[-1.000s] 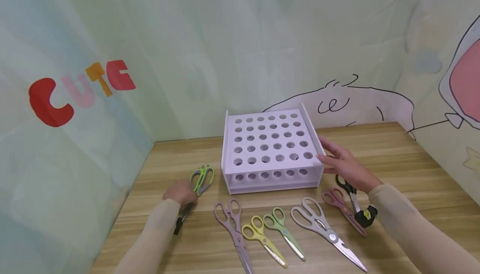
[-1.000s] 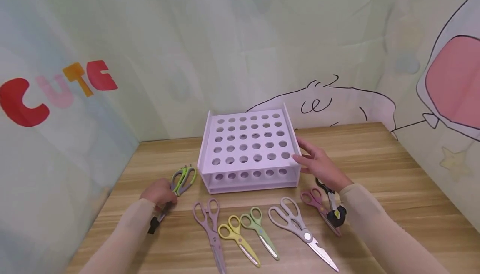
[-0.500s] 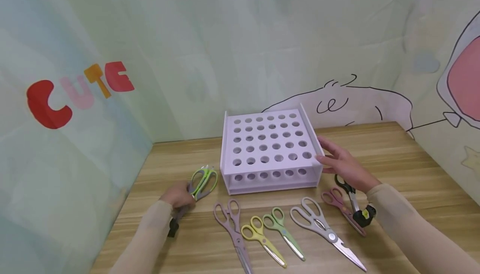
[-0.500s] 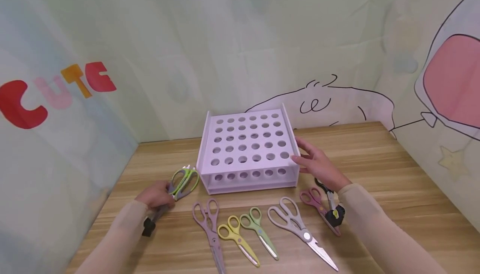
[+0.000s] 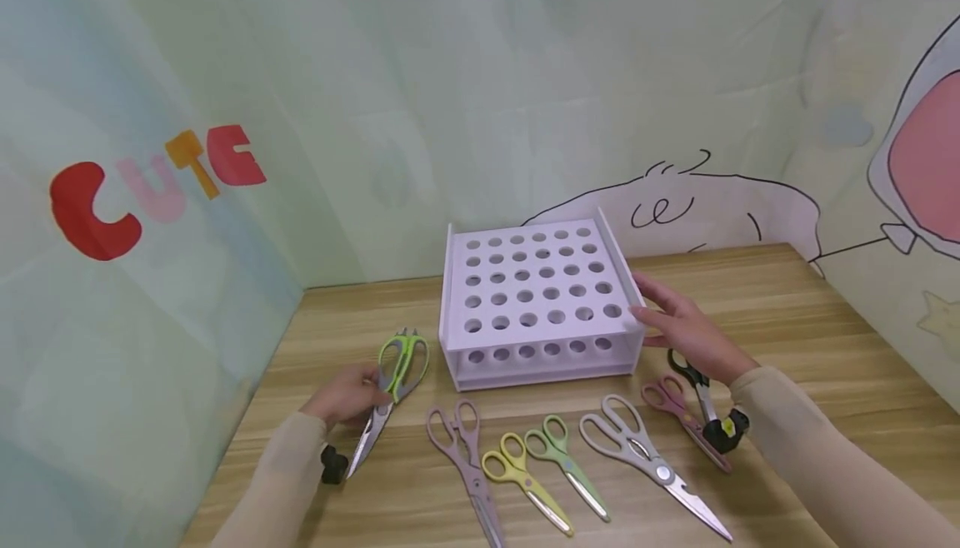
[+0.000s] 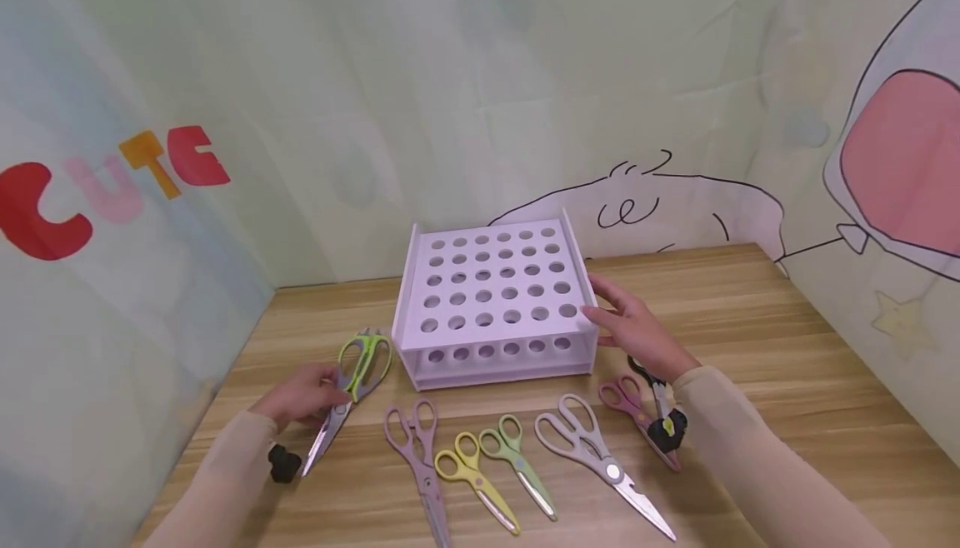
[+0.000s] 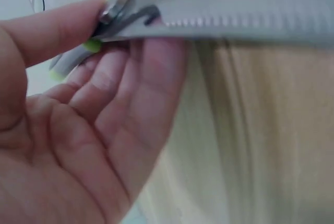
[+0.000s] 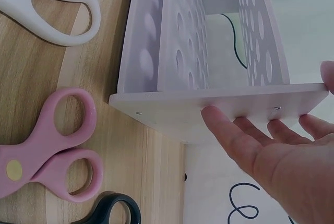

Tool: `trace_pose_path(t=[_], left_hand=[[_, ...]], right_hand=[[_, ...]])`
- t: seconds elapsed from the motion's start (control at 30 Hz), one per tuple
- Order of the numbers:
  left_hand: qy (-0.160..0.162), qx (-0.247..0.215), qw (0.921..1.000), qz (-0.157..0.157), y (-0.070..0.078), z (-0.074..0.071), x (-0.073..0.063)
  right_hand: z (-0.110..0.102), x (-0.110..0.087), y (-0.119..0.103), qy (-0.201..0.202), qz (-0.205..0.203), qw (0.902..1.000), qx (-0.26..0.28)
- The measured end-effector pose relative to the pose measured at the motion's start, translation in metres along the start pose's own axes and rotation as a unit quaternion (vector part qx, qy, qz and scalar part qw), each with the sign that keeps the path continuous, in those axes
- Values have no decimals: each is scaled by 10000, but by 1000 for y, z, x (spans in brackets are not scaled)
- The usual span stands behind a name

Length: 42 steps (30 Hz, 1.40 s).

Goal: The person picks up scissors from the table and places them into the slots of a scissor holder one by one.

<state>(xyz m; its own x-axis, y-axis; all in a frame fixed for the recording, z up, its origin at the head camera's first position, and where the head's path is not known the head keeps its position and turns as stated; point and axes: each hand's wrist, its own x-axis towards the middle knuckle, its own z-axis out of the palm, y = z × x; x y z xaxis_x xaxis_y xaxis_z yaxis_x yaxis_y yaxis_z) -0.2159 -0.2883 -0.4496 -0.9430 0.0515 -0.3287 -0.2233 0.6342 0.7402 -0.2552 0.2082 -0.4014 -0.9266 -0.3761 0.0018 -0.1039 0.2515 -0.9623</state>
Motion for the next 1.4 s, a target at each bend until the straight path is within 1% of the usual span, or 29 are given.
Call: trace_pose_path(t=[0.1, 0.27, 0.37, 0.5, 0.57, 0.7, 0.9, 1.0, 1.13, 1.17, 1.23, 1.3, 1.4], left_hand=[[-22, -564, 9984, 62, -4, -1, 0], [18, -1350, 9905, 256, -3, -6, 0], [-38, -1652, 9852, 462, 1, -10, 0], [-263, -1984, 9781, 571, 10, -13, 0], [-443, -2223, 9717, 664, 15, -15, 0], [-775, -2726, 9545, 924, 26, -19, -1], [-1044, -3249, 9330, 1139, 42, -27, -4], [-1171, -3591, 9159, 1359, 52, -31, -5], [-1364, -4021, 8892, 1703, 65, -35, -5], [-1398, -4091, 8845, 1755, 69, -35, -4], [-1394, -4209, 8782, 1796, 74, -35, -4], [-1309, -4239, 8776, 1819, 80, -35, -4], [-1051, -4228, 8814, 1827, 89, -33, -2]], right_hand=[[1, 0, -1, 49, 39, 10000, -10], [2, 1, -4, 123, 130, 9998, 40], [2, 0, -5, 140, 146, 9998, 57], [1, -2, -6, 175, 174, 9997, 80], [0, -2, -6, 183, 199, 9996, 119], [0, -2, -7, 169, 203, 9995, 176], [2, 0, -7, 140, 272, 9993, 208], [3, 0, -9, 174, 260, 9993, 218], [3, 1, -11, 174, 175, 9994, 236], [3, 1, -11, 164, 143, 9995, 246], [4, 0, -10, 159, 109, 9995, 263], [5, -1, -9, 162, 84, 9994, 301], [7, -2, -6, 171, 55, 9992, 349]])
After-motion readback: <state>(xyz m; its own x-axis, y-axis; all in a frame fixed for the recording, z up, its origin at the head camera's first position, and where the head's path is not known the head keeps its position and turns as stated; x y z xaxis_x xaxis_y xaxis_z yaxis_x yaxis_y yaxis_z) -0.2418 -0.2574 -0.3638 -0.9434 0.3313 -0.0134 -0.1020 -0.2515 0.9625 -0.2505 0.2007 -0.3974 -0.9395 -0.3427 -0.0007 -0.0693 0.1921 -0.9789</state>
